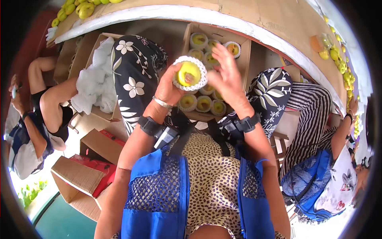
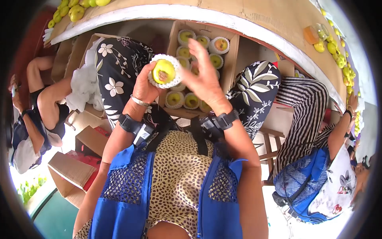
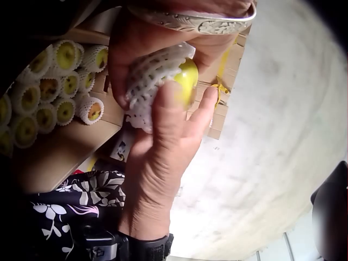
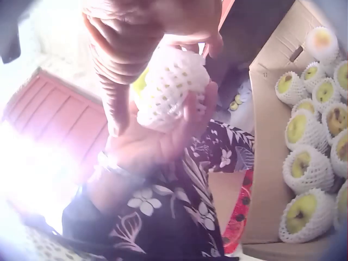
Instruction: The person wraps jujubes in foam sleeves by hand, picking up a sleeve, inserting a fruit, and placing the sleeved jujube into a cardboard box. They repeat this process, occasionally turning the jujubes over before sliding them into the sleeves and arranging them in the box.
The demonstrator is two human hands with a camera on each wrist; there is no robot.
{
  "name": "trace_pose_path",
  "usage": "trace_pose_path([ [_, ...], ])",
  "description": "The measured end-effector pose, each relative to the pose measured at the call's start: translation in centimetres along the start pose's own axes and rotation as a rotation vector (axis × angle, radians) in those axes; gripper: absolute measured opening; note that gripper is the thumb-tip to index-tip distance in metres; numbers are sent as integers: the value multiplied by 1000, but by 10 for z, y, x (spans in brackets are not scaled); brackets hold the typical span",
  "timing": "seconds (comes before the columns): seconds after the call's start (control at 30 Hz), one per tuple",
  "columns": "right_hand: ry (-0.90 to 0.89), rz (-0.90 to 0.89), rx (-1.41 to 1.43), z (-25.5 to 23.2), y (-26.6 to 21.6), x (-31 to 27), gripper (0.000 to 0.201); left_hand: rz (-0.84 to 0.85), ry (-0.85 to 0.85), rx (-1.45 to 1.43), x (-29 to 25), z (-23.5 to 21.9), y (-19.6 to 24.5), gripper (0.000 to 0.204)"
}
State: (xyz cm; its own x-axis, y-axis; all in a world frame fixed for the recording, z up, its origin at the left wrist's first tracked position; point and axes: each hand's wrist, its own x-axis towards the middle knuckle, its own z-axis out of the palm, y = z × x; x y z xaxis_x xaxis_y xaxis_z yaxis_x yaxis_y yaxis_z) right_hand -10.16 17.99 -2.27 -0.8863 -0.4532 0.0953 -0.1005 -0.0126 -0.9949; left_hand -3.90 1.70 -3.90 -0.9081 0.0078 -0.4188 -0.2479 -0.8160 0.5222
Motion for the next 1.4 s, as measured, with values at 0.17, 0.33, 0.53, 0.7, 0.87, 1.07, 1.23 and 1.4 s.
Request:
trace_pose_path([
  [0.17,-72,457,220,-14,12,-9,40,3,-3,24,-1,0,-4,38],
  [0.33,-185,466,360,4,13,-13,45,15,18,20,0,-9,-8,38],
  [0.53,-164,375,272,8,16,-17,48,-74,0,-7,-4,-2,-9,38],
  [0.7,114,215,118,23,35,-14,57,-46,36,18,3,-7,-14,38],
  [0.87,67,432,531,29,30,-2,54,-79,38,5,-1,-1,-17,39],
  [1.07,79,642,656,35,30,5,52,-84,81,-10,2,-4,-21,42],
  [1.23,164,544,574,18,52,16,69,27,94,-190,7,-2,-17,44],
  [1.4,-58,618,351,26,19,-8,49,272,151,-190,7,-4,-4,46],
])
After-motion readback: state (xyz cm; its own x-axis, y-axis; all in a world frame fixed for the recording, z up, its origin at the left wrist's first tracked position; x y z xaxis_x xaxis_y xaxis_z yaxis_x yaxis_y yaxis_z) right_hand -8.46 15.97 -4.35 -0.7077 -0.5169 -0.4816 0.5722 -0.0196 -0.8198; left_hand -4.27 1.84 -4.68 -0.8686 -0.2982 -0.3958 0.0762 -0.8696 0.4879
